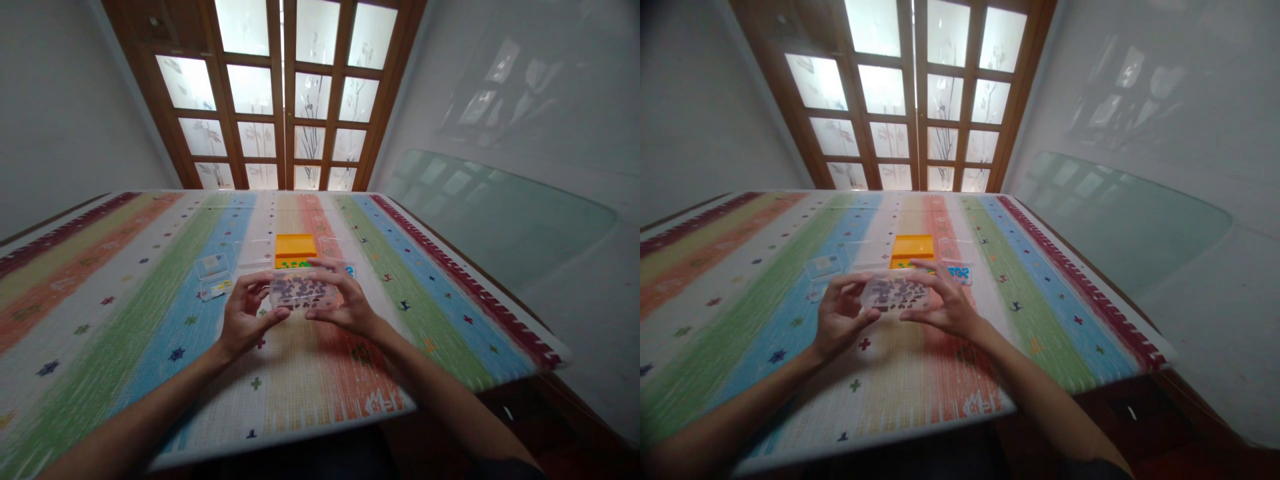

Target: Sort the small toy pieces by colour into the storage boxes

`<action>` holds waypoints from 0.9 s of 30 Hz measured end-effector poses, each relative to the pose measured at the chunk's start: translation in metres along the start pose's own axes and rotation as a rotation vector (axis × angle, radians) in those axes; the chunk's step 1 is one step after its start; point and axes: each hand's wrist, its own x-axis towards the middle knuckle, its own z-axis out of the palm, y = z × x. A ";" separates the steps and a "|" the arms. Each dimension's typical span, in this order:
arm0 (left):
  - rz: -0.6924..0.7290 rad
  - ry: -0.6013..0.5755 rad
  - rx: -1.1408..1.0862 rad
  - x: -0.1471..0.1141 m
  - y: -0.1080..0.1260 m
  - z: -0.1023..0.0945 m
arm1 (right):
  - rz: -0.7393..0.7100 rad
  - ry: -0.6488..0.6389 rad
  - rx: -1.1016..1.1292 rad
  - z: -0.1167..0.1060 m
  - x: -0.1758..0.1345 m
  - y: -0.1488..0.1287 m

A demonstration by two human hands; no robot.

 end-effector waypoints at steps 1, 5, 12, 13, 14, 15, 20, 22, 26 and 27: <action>-0.005 -0.001 -0.004 -0.001 -0.001 0.000 | -0.020 -0.003 -0.032 0.000 0.002 -0.002; 0.001 -0.012 -0.031 -0.005 -0.004 0.002 | -0.121 0.018 -0.042 0.000 0.005 -0.010; 0.122 -0.034 -0.027 -0.004 -0.010 0.002 | -0.220 -0.004 0.067 0.000 0.006 -0.012; 0.138 -0.040 -0.028 -0.004 -0.011 0.003 | -0.220 -0.004 0.074 0.000 0.006 -0.010; 0.145 -0.043 -0.030 -0.004 -0.011 0.003 | -0.219 -0.006 0.076 0.000 0.006 -0.009; 0.147 -0.047 -0.033 -0.004 -0.012 0.004 | -0.221 -0.008 0.079 0.000 0.006 -0.008; 0.115 -0.092 -0.028 -0.005 -0.010 0.005 | -0.218 -0.005 0.117 -0.001 0.005 -0.007; 0.113 -0.113 -0.034 -0.005 -0.010 0.004 | -0.211 -0.002 0.124 -0.001 0.004 -0.006; 0.098 -0.129 -0.026 -0.006 -0.011 0.001 | -0.202 -0.006 0.138 0.000 0.003 -0.004; 0.094 -0.137 -0.018 -0.007 -0.012 0.001 | -0.203 -0.013 0.142 0.000 0.003 -0.004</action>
